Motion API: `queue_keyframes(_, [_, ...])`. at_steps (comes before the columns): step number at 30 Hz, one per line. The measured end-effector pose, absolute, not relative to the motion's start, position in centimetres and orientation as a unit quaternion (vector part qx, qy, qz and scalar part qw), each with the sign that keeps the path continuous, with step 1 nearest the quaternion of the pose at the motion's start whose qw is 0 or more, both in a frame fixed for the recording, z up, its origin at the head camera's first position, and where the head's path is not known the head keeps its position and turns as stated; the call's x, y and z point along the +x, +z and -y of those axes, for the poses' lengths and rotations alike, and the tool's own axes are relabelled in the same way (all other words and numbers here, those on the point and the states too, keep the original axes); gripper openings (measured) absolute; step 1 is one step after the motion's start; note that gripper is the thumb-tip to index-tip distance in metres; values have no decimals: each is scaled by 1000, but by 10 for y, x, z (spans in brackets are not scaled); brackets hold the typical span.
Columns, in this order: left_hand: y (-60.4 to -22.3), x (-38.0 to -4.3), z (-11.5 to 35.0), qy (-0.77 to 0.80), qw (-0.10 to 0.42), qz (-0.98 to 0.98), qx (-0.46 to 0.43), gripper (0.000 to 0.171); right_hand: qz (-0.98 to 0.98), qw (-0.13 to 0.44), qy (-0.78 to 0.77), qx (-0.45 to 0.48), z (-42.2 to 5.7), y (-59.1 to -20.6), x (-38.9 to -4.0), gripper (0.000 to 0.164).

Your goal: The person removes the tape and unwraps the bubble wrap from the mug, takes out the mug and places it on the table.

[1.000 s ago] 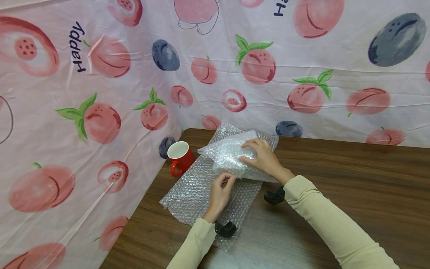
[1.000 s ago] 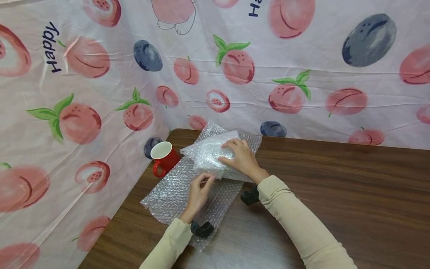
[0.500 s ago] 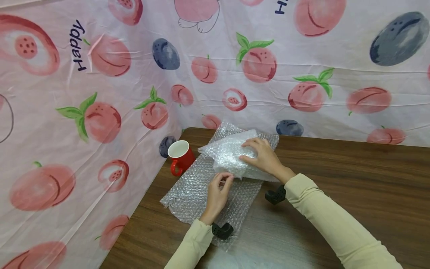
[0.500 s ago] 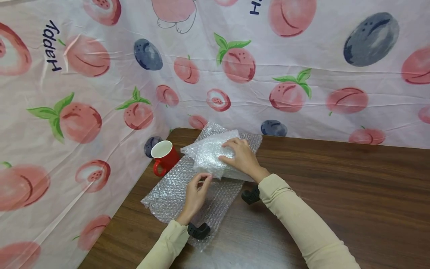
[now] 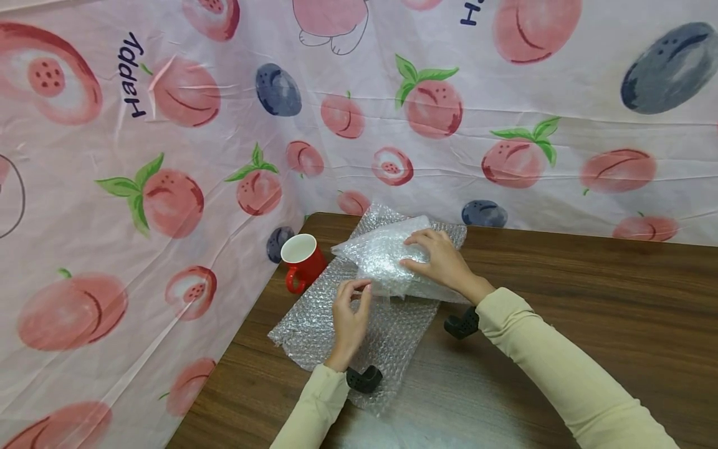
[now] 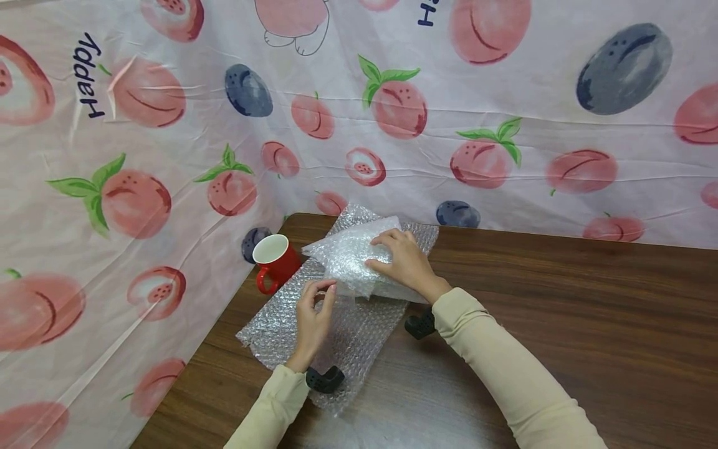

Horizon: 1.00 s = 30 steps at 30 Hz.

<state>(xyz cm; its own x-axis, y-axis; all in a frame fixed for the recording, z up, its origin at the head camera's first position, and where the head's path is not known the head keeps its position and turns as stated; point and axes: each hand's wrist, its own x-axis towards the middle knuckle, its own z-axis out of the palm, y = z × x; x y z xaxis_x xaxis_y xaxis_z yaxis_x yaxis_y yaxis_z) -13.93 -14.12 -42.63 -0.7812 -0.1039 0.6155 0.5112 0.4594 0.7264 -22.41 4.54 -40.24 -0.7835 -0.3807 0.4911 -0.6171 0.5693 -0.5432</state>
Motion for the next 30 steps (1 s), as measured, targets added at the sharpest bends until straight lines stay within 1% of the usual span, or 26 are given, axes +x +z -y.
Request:
queue_keyframes(4, [-439, -154, 150, -503, 320, 795, -113, 14, 870, 164, 365, 288, -45, -401, -224, 40])
queue_keyframes(6, [-446, -161, 154, -502, 317, 797, -107, 15, 870, 165, 365, 288, -45, -401, -223, 40])
queue_keyframes(17, [-447, -170, 157, -492, 321, 802, -104, 15, 867, 164, 368, 293, -46, -402, -224, 40])
queue_keyframes(24, [-444, -176, 153, -507, 294, 802, -116, 26, 863, 167, 366, 306, -47, -402, -225, 40])
queue_keyframes(28, [-443, -178, 151, -510, 289, 802, -117, 25, 862, 166, 363, 313, -47, -402, -224, 39])
queue_keyframes(30, [-443, -178, 150, -512, 277, 805, -115, 24, 863, 162, 360, 315, -48, -402, -223, 39])
